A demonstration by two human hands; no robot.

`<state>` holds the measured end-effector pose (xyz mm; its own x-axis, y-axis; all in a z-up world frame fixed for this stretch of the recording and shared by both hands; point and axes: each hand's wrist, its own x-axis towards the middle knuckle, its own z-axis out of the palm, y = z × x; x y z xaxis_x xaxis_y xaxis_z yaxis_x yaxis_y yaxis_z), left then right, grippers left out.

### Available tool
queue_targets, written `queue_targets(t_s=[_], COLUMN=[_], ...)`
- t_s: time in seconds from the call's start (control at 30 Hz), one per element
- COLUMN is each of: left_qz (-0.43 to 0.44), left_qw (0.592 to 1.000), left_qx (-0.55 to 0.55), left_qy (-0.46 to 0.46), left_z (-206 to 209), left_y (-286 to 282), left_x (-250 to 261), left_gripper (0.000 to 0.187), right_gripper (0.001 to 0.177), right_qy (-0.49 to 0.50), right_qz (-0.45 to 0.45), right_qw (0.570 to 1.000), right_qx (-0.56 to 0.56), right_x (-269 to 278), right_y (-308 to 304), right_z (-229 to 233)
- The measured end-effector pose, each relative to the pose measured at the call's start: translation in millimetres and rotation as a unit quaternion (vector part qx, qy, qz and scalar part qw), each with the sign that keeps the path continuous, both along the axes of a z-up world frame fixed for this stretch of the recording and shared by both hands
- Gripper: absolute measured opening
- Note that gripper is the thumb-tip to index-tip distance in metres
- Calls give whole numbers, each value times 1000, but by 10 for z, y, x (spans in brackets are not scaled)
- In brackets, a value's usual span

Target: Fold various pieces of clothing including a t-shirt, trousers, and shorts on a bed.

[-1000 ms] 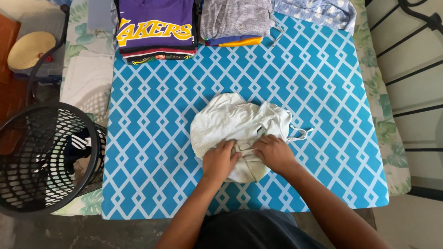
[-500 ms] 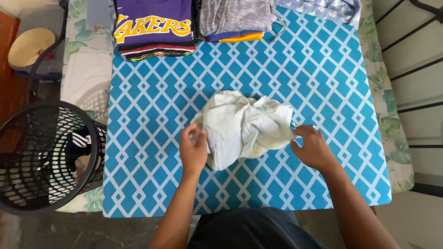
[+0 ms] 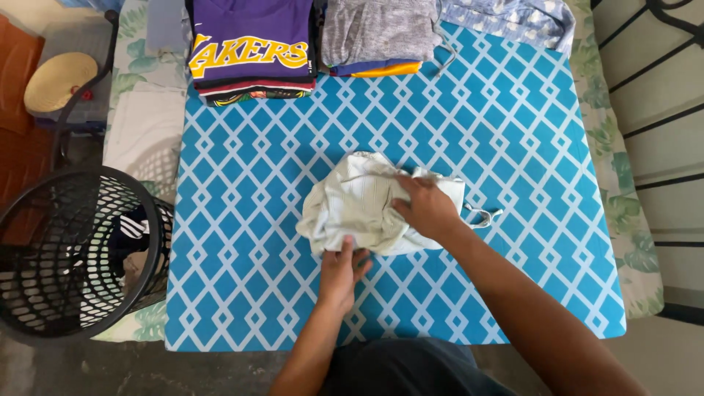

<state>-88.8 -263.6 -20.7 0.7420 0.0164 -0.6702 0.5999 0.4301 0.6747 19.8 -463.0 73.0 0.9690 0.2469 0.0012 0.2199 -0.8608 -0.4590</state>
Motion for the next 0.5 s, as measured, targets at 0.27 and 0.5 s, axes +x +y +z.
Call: queue_targets(t_s=[0.27,0.5], left_qz=[169,-91], left_qw=[936,988], left_qx=[-176,-58], left_qy=[-254,-106], left_z=[394,518], left_y=[290,530], left_x=[389,442], left_gripper=[53,48], right_gripper=[29,35], right_qy=[177,141], right_qz=[-102,-245], right_qw=[954,921], right_qx=[221,268], right_x=[41,-192], right_y=[-217,-627], right_z=[511,494])
